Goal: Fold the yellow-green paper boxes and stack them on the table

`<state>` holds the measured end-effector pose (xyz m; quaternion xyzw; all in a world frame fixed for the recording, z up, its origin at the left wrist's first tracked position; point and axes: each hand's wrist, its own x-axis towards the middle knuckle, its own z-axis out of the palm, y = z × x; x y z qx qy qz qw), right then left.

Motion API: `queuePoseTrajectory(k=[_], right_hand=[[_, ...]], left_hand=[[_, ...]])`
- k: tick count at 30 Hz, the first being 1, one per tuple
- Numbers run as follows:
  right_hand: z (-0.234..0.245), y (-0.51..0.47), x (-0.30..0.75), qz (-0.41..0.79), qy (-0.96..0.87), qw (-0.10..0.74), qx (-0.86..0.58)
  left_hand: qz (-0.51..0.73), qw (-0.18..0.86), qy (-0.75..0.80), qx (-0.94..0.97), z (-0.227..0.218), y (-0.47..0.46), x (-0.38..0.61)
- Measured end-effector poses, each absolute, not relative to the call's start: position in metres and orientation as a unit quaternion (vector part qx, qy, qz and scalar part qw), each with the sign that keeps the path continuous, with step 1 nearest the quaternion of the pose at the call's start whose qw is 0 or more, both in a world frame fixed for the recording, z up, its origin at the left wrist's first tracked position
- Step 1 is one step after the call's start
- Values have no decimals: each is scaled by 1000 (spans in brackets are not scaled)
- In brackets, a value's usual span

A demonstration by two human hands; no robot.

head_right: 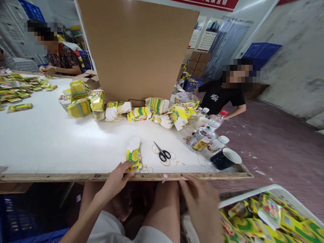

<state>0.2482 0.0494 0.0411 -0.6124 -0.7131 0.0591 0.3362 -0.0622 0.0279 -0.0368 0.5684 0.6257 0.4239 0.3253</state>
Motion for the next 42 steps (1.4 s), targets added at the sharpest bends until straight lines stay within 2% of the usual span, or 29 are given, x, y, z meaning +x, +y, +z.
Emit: queuePoseTrajectory(k=[2,8,16,21,23,31,42], right_hand=[[16,68,189,219,-697,348,-587],[-33,105,81,287,-667,359,-587],[-24,102,88,453,-571,436,-528],[-11,68,89,575,-515,443,-456],[-8,56,88,606,-501,437,-437],[0,44,93,610,-495,437,-439],[3,34,90,555,-537,431,-466]], left_hand=[[426,326,616,576,-39,27,-60],[465,340,596,559,-41,25,-57],[593,419,539,428,-35,27,-64],[656,598,378,263,-18,24,-61],[647,627,351,255,-12,21,-59],[634,661,313,253,-1,15,-55],[655,573,408,276,-6,16,-45]])
